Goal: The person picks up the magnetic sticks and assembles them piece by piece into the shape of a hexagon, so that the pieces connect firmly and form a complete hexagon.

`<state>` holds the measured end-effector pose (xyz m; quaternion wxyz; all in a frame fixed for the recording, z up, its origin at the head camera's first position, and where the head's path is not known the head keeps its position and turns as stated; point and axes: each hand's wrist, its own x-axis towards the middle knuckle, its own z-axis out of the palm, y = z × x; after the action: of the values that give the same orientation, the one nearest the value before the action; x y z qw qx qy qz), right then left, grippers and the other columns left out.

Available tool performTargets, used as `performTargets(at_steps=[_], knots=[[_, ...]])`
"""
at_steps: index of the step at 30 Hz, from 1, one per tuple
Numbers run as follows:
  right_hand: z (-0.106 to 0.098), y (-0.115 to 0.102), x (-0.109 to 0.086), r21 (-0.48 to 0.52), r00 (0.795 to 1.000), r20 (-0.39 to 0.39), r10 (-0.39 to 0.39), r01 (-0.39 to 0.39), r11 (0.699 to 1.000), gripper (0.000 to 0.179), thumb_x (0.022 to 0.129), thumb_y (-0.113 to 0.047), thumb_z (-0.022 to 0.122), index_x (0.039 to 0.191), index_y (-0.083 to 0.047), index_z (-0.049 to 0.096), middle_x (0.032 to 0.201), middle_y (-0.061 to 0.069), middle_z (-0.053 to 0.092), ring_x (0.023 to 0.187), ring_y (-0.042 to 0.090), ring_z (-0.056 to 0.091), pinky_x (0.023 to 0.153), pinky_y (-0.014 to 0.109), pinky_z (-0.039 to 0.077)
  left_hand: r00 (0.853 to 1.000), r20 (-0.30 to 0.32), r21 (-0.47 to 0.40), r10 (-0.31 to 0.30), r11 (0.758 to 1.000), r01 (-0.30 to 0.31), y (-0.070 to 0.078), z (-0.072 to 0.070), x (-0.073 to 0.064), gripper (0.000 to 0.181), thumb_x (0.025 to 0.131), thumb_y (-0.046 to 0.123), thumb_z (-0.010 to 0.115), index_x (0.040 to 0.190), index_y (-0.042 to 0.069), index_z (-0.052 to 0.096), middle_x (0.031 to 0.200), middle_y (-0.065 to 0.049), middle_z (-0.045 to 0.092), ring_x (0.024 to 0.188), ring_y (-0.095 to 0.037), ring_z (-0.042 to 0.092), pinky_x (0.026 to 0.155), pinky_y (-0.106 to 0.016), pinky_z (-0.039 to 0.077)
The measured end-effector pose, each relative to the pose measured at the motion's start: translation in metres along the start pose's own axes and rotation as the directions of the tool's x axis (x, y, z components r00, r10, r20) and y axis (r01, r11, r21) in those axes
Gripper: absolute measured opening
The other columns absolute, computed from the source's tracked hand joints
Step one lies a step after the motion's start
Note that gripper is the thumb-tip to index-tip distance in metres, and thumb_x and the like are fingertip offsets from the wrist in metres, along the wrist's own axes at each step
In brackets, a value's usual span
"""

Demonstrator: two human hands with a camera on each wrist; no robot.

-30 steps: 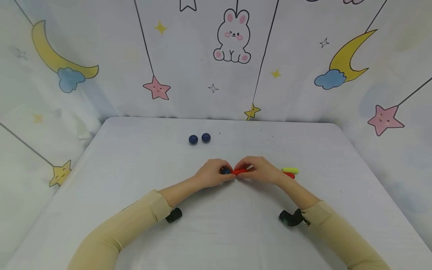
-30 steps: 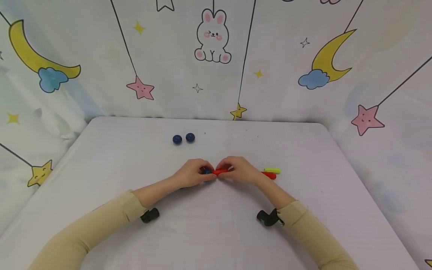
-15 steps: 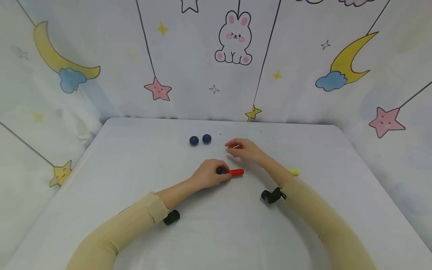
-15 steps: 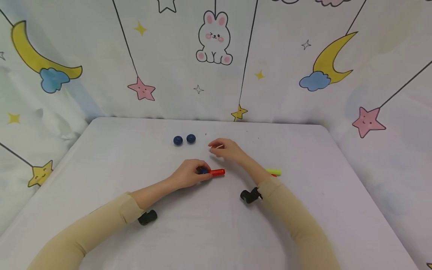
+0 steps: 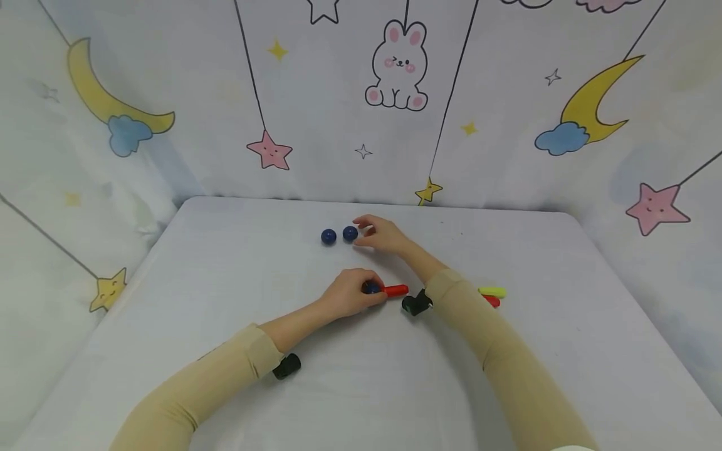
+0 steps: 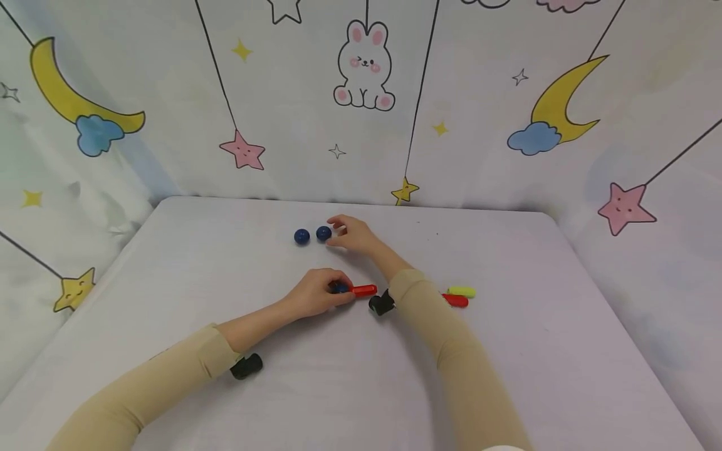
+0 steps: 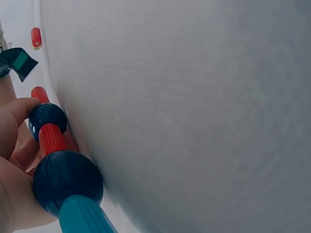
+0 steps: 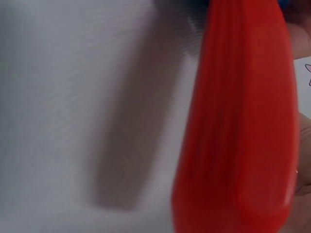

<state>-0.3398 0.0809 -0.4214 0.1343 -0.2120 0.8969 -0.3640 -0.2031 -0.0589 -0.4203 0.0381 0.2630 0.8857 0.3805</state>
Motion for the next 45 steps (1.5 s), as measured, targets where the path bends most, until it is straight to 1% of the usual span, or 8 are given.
performTargets(at_steps=[4, 7, 12, 22, 27, 31, 37, 45], knots=[[0.001, 0.0, 0.003, -0.028, 1.0, -0.009, -0.024, 0.024, 0.999, 0.043, 0.09, -0.024, 0.071, 0.131, -0.015, 0.059, 0.127, 0.007, 0.059, 0.113, 0.023, 0.056, 0.092, 0.036, 0.048, 1.0, -0.006, 0.0, 0.005, 1.0, -0.005, 0.0, 0.0, 0.0, 0.012, 0.088, 0.022, 0.072, 0.093, 0.011, 0.071, 0.084, 0.002, 0.065, 0.076, -0.014, 0.056, 0.069, -0.026, 0.045], [0.001, 0.0, 0.001, -0.032, 0.999, -0.036, -0.013, 0.011, 0.999, 0.036, 0.091, -0.027, 0.07, 0.123, -0.012, 0.063, 0.121, 0.007, 0.063, 0.111, 0.023, 0.057, 0.09, 0.036, 0.048, 1.0, -0.016, 0.001, 0.012, 1.0, -0.012, 0.0, 0.0, 0.0, 0.011, 0.087, 0.021, 0.072, 0.092, 0.011, 0.071, 0.084, 0.001, 0.066, 0.077, -0.016, 0.058, 0.07, -0.027, 0.046], [0.001, -0.001, -0.007, -0.022, 0.999, -0.051, 0.012, -0.013, 1.0, 0.045, 0.089, -0.029, 0.073, 0.127, -0.01, 0.059, 0.121, 0.007, 0.063, 0.112, 0.022, 0.058, 0.091, 0.035, 0.048, 1.0, -0.007, 0.005, 0.004, 1.0, -0.004, 0.0, 0.0, 0.0, 0.011, 0.087, 0.021, 0.072, 0.093, 0.011, 0.071, 0.084, 0.002, 0.066, 0.077, -0.014, 0.057, 0.071, -0.026, 0.045], [0.013, -0.023, -0.003, -0.057, 0.995, 0.082, -0.062, 0.066, 0.996, 0.058, 0.084, -0.034, 0.077, 0.134, -0.014, 0.056, 0.128, 0.005, 0.058, 0.113, 0.02, 0.056, 0.096, 0.034, 0.045, 0.999, -0.019, -0.018, 0.051, 0.999, -0.051, -0.002, 0.001, -0.001, 0.012, 0.088, 0.019, 0.071, 0.093, 0.009, 0.071, 0.083, 0.003, 0.066, 0.077, -0.014, 0.057, 0.069, -0.023, 0.046], [0.02, -0.032, 0.0, -0.119, 0.984, 0.122, -0.126, 0.14, 0.983, 0.047, 0.086, -0.031, 0.075, 0.128, -0.014, 0.061, 0.125, 0.004, 0.061, 0.111, 0.019, 0.057, 0.095, 0.033, 0.045, 0.998, -0.026, -0.009, 0.06, 0.998, -0.06, -0.004, 0.002, -0.001, 0.013, 0.088, 0.02, 0.071, 0.094, 0.009, 0.072, 0.084, 0.003, 0.066, 0.076, -0.014, 0.058, 0.068, -0.022, 0.045], [0.02, -0.034, -0.002, -0.141, 0.984, 0.122, -0.13, 0.147, 0.979, 0.039, 0.088, -0.028, 0.074, 0.123, -0.013, 0.064, 0.123, 0.004, 0.063, 0.111, 0.02, 0.057, 0.096, 0.033, 0.045, 0.998, -0.028, 0.007, 0.059, 0.998, -0.059, -0.004, 0.002, -0.001, 0.014, 0.087, 0.021, 0.071, 0.094, 0.009, 0.072, 0.083, 0.002, 0.066, 0.076, -0.014, 0.058, 0.067, -0.023, 0.045], [0.007, -0.02, -0.018, -0.068, 0.992, 0.085, -0.096, 0.102, 0.993, 0.041, 0.087, -0.029, 0.074, 0.124, -0.014, 0.064, 0.12, 0.005, 0.063, 0.109, 0.02, 0.058, 0.094, 0.036, 0.046, 0.999, -0.022, 0.014, 0.037, 0.999, -0.037, -0.002, 0.002, 0.0, 0.012, 0.087, 0.021, 0.072, 0.093, 0.01, 0.072, 0.084, 0.003, 0.066, 0.076, -0.014, 0.059, 0.068, -0.024, 0.046], [-0.017, 0.008, -0.071, 0.108, 0.999, 0.032, 0.029, -0.032, 0.994, 0.042, 0.087, -0.028, 0.074, 0.126, -0.016, 0.064, 0.122, 0.005, 0.062, 0.11, 0.024, 0.055, 0.093, 0.04, 0.047, 1.0, -0.017, 0.007, 0.011, 1.0, -0.011, 0.002, 0.002, -0.001, 0.012, 0.087, 0.02, 0.073, 0.093, 0.01, 0.072, 0.085, 0.001, 0.066, 0.077, -0.015, 0.057, 0.071, -0.027, 0.046]])
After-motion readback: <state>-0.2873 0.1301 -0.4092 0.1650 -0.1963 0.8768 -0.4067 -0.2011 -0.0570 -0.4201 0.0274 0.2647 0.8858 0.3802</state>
